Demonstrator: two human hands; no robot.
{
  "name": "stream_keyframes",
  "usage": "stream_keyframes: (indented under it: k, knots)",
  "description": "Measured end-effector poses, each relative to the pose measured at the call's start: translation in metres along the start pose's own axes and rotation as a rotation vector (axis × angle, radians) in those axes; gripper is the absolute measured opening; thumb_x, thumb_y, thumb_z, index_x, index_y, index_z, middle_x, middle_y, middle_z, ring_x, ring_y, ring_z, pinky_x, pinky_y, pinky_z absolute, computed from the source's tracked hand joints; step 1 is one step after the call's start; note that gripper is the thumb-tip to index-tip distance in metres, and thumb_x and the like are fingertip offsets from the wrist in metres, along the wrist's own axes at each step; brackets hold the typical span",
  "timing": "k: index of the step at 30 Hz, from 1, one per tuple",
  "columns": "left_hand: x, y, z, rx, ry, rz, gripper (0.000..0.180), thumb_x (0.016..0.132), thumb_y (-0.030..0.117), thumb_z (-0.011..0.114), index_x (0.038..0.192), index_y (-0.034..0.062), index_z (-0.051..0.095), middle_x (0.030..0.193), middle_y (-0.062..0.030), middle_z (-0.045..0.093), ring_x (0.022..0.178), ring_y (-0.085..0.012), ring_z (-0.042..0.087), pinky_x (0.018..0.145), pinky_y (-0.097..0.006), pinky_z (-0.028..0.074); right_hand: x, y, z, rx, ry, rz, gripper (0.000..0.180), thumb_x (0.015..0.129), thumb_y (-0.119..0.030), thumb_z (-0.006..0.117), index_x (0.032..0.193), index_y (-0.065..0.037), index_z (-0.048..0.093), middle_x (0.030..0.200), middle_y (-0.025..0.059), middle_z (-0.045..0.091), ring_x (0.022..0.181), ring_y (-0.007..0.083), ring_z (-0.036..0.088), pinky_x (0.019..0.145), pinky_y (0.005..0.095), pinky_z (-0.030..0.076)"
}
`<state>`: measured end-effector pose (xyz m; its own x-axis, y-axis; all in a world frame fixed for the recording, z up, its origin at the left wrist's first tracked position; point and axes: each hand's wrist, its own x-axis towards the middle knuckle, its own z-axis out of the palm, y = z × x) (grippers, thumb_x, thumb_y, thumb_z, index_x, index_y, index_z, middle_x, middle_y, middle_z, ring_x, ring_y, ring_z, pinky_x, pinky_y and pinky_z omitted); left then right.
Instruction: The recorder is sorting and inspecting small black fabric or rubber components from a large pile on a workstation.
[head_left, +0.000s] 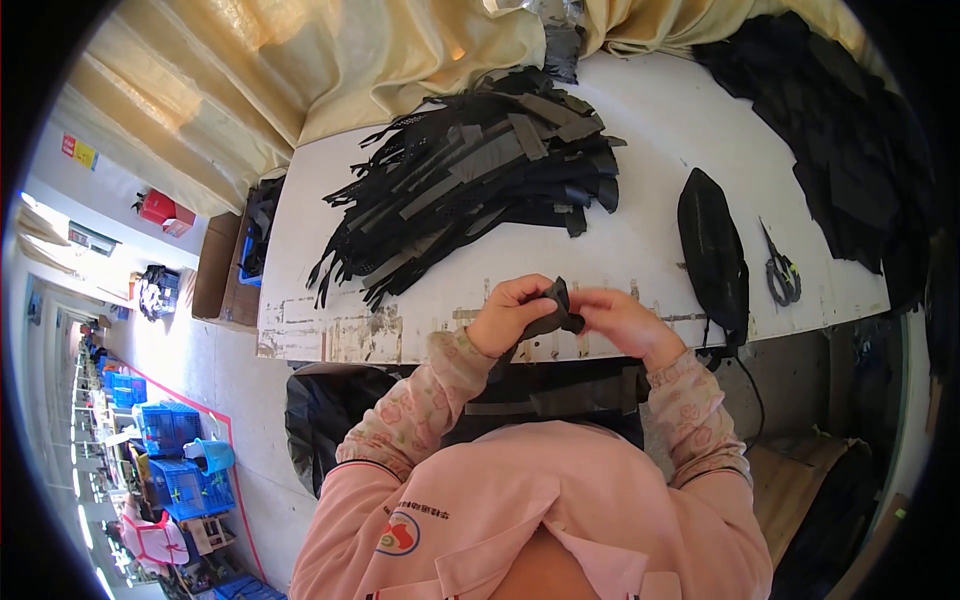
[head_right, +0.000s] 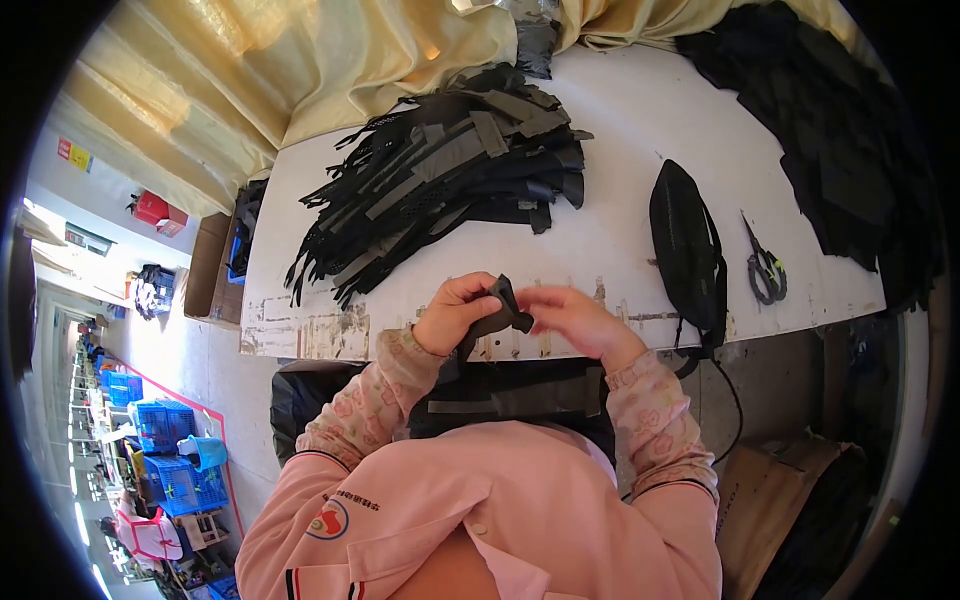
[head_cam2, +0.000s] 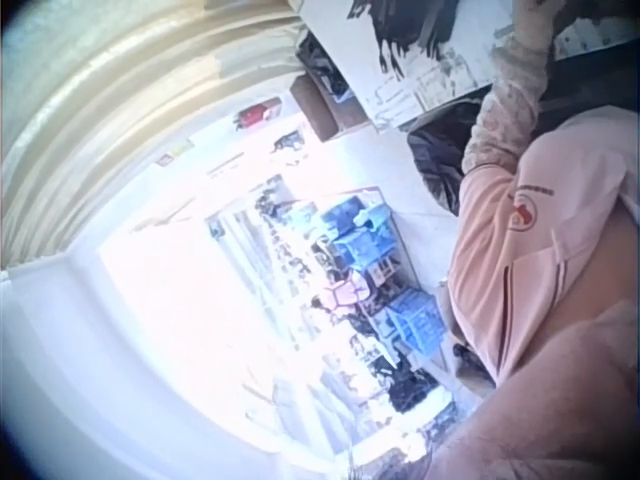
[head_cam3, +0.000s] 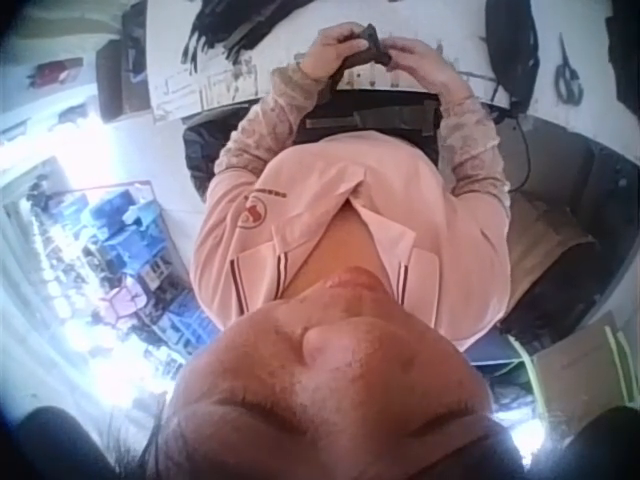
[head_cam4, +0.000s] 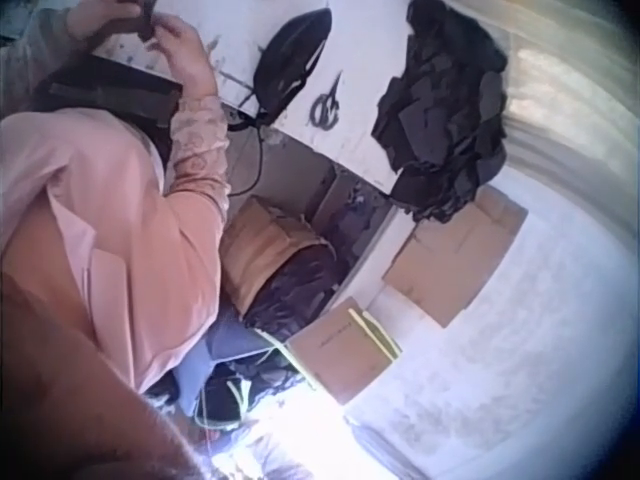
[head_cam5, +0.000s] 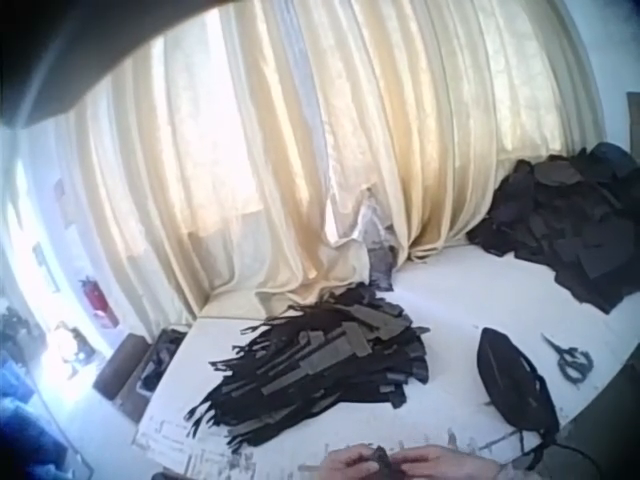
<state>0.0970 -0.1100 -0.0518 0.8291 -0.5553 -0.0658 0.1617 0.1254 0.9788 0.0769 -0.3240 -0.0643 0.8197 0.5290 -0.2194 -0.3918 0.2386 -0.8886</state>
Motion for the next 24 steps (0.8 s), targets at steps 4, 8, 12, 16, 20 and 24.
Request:
stream_keyframes:
  k: [4, 8, 12, 16, 20, 24]
  knots:
    - [0.001, 0.003, -0.004, -0.133, 0.0, -0.004, 0.012, 0.091, 0.0, 0.053, 0.099, 0.0016, 0.061, 0.089, 0.0018, 0.061, 0.082, -0.0055, 0.055, 0.077, -0.022, 0.047, -0.005, 0.006, 0.012, 0.396, -0.149, -0.009, 0.015, 0.089, -0.01, 0.058, 0.102, -0.003, 0.058, 0.093, 0.0037, 0.061, 0.084, 0.0144, 0.059, 0.075, 0.0282, 0.048]
    - [0.001, 0.001, -0.004, -0.134, 0.022, 0.019, 0.016, 0.09, -0.002, 0.051, 0.102, 0.002, 0.06, 0.091, 0.0007, 0.062, 0.085, -0.0067, 0.055, 0.079, -0.021, 0.045, -0.006, 0.002, 0.021, 0.554, -0.016, 0.019, 0.009, 0.089, -0.008, 0.057, 0.094, -0.001, 0.056, 0.086, 0.0035, 0.063, 0.076, 0.0159, 0.062, 0.069, 0.0305, 0.049]
    - [-0.001, 0.017, 0.007, 0.218, -0.122, 0.132, 0.02, 0.09, 0.0, 0.052, 0.109, 0.0024, 0.059, 0.095, -0.0003, 0.062, 0.086, -0.0067, 0.055, 0.079, -0.022, 0.045, -0.005, 0.01, 0.015, -0.43, 0.326, -0.184, 0.005, 0.088, -0.004, 0.057, 0.091, -0.003, 0.053, 0.075, 0.0062, 0.063, 0.068, 0.0171, 0.064, 0.059, 0.0316, 0.05]
    - [0.0, 0.009, 0.002, 0.342, -0.022, -0.104, 0.021, 0.086, 0.008, 0.061, 0.107, 0.0026, 0.062, 0.096, -0.0015, 0.064, 0.086, -0.008, 0.056, 0.078, -0.024, 0.046, -0.007, -0.012, 0.02, -0.563, 0.38, -0.254, 0.011, 0.084, -0.003, 0.059, 0.09, -0.004, 0.05, 0.07, 0.0096, 0.061, 0.062, 0.0207, 0.061, 0.055, 0.0317, 0.047]
    - [0.0, 0.013, -0.003, 0.008, 0.015, -0.482, 0.021, 0.081, 0.011, 0.068, 0.1, 0.0005, 0.065, 0.087, -0.0024, 0.065, 0.079, -0.0093, 0.058, 0.072, -0.025, 0.048, -0.008, -0.009, 0.023, -0.487, 0.271, -0.181, 0.009, 0.083, -0.006, 0.061, 0.084, -0.003, 0.053, 0.068, 0.0066, 0.058, 0.06, 0.0184, 0.056, 0.056, 0.0295, 0.044]
    - [-0.002, 0.006, -0.003, -0.132, 0.014, -0.528, 0.023, 0.079, 0.01, 0.07, 0.099, -0.0003, 0.065, 0.083, -0.0018, 0.065, 0.073, -0.0089, 0.058, 0.067, -0.025, 0.048, -0.006, 0.0, 0.022, -1.108, 0.408, -0.664, 0.01, 0.085, -0.009, 0.062, 0.082, -0.002, 0.055, 0.069, 0.0022, 0.056, 0.067, 0.0079, 0.051, 0.061, 0.0258, 0.043]
